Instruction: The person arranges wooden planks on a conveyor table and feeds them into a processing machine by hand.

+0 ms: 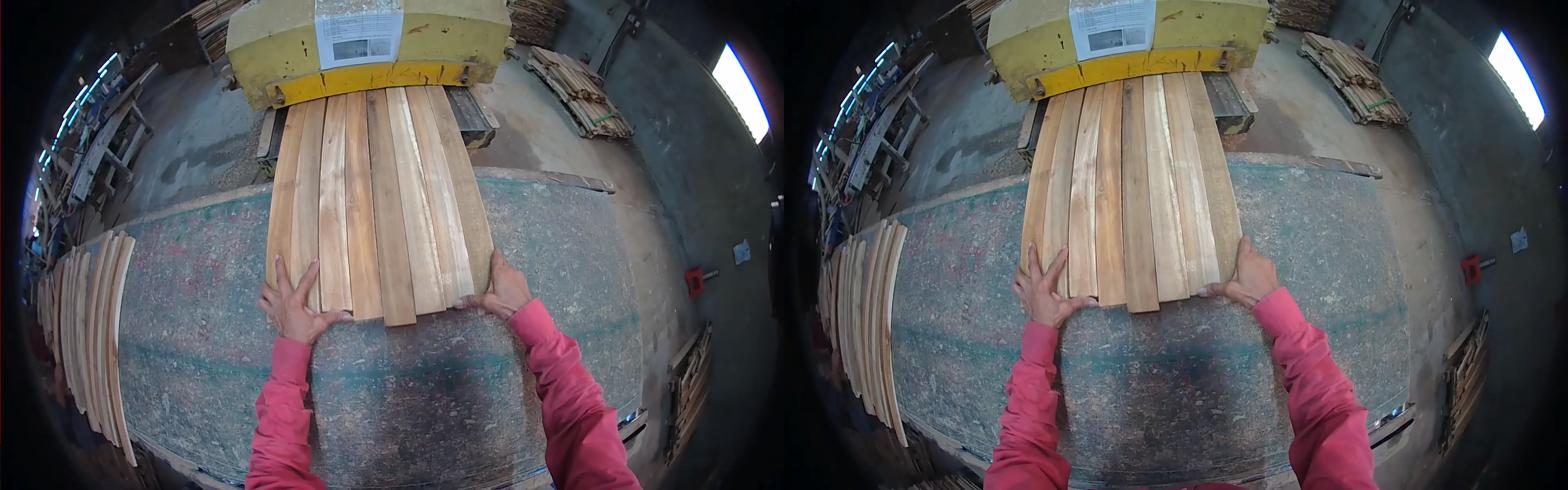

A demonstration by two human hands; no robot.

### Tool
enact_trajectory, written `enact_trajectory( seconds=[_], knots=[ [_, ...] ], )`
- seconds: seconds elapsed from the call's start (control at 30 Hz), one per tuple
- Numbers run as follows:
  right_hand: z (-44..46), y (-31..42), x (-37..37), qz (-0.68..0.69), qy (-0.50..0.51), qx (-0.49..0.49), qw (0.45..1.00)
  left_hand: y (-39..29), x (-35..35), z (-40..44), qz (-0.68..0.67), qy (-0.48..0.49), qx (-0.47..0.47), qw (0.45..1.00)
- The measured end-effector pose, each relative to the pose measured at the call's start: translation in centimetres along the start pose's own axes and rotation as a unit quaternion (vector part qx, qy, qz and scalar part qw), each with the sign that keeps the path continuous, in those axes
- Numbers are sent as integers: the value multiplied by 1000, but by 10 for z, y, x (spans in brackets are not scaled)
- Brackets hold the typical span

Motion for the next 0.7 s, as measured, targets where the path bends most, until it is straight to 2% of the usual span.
enact_trajectory(
  seconds=[0.17,0.27,0.43,0.53,0.63,0.7],
  knots=[
    [13,-2,3,-11,-22,15,1000,4,10,28,-22,12,-19,1000],
    [16,-4,4,-53,-73,15,996,4,12,45,-31,37,-41,998],
    [18,-6,13,-81,-110,85,987,8,22,68,-39,50,-37,997],
    [5,7,6,-97,-152,91,979,9,18,80,-29,105,-41,993],
    [-7,0,10,-70,-186,92,976,5,9,62,28,30,-81,996],
    [-8,-3,3,-52,-200,101,973,-7,4,13,21,-76,-53,995]
  ],
)
Point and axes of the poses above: each hand's wrist, its own z-axis towards the middle knuckle, its own x-axis out of the palm, y = z × x, the point moved 9 cm from there along z, towards the middle knuckle, and after that the axes turned 8 degrees about z, right-handed, at the moved point
